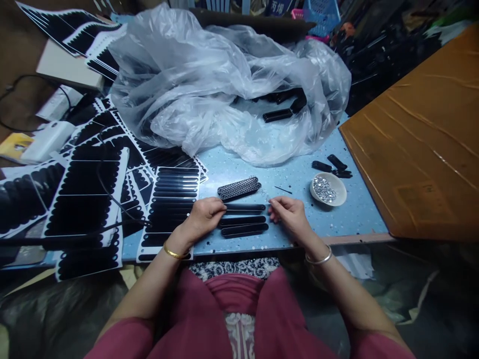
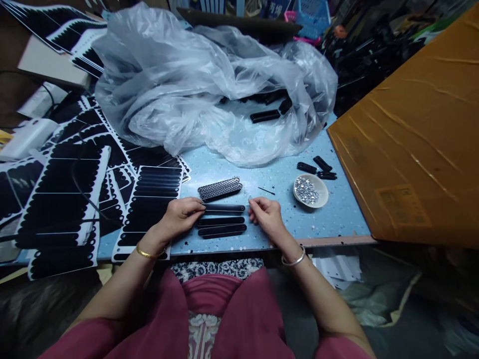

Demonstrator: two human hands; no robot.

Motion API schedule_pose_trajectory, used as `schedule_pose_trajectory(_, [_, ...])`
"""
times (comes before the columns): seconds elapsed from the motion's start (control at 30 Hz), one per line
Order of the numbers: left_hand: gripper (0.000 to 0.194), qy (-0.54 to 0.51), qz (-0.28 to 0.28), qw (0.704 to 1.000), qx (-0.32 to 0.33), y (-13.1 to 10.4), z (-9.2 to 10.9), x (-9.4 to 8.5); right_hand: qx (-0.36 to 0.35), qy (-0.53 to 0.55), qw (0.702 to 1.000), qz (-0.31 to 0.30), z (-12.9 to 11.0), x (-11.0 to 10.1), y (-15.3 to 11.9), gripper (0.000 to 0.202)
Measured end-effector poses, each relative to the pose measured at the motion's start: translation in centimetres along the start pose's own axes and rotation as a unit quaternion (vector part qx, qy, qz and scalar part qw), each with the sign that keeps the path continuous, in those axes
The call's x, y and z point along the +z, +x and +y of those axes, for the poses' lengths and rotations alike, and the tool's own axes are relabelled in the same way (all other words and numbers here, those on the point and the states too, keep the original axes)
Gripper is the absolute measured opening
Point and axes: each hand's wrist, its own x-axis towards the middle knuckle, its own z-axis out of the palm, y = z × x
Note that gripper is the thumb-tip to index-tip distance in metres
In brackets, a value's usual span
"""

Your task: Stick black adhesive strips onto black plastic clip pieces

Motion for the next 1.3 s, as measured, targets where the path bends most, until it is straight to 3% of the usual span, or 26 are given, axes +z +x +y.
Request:
schedule_pose_trajectory(0.1, [0.008,0.001,-0.036,0.998,-0.043,-0.1,0.0,-0.2,-0.065,-0.106,0.992,-0.004,0.5,0.9,0.4,0.039])
schedule_pose_trajectory(0.23, [0.027,0.008,-0.040,0.995,-0.088,-0.2,0.4,-0.9,-0.147,-0.212,0.966,0.022,1.3,1.9,1.0,0.034])
schedule_pose_trajectory(0.3, [0.027,0.008,-0.003,0.995,-0.097,-0.3,1.0,-1.8,-0.171,-0.236,0.956,0.034,1.4,2.0,1.2,0.035])
schedule_pose_trajectory(0.4, [0.020,0.023,0.095,0.988,-0.117,-1.8,2.1,-4.0,-0.198,-0.265,0.943,0.040,1.2,1.5,1.3,0.041])
schedule_pose_trajectory(0.5, [0.019,0.090,0.212,0.956,-0.179,-5.9,2.6,-6.7,-0.228,-0.276,0.929,0.088,0.6,0.6,0.7,0.039])
schedule_pose_trajectory(0.6, [0.025,0.196,0.315,0.882,-0.291,-12.0,2.3,-8.6,-0.281,-0.260,0.915,0.130,-0.7,0.9,-1.5,0.027])
schedule_pose_trajectory(0.67, [0.029,0.215,0.343,0.833,-0.376,-16.2,2.1,-8.7,-0.344,-0.239,0.903,0.098,-1.7,2.5,-3.9,0.018])
schedule_pose_trajectory(0.73, [0.032,0.174,0.376,0.791,-0.451,-19.4,2.1,-7.6,-0.426,-0.205,0.881,0.006,-2.7,5.4,-6.6,0.015])
schedule_pose_trajectory(0.8, [0.034,0.086,0.391,0.774,-0.490,-21.1,2.3,-5.8,-0.495,-0.191,0.840,-0.110,-3.3,9.1,-8.9,0.023])
schedule_pose_trajectory(0.9, [0.034,-0.069,0.386,0.783,-0.483,-21.1,2.6,-3.0,-0.512,-0.305,0.776,-0.205,-2.8,14.8,-10.2,0.029])
schedule_pose_trajectory(1.0, [0.035,-0.182,0.405,0.771,-0.456,-20.1,3.0,-1.8,-0.511,-0.397,0.727,-0.230,-0.7,18.2,-9.4,0.032])
schedule_pose_trajectory(1.1, [0.032,-0.271,0.392,0.748,-0.463,-19.5,3.5,-2.4,-0.534,-0.367,0.734,-0.202,1.8,18.8,-8.7,0.030])
schedule_pose_trajectory(1.2, [0.031,-0.372,0.323,0.713,-0.500,-19.3,4.0,-3.5,-0.547,-0.315,0.761,-0.149,3.8,17.7,-9.3,0.028])
schedule_pose_trajectory(1.3, [0.032,-0.437,0.295,0.689,-0.498,-19.4,4.1,-3.9,-0.540,-0.292,0.778,-0.132,4.8,16.6,-10.1,0.031])
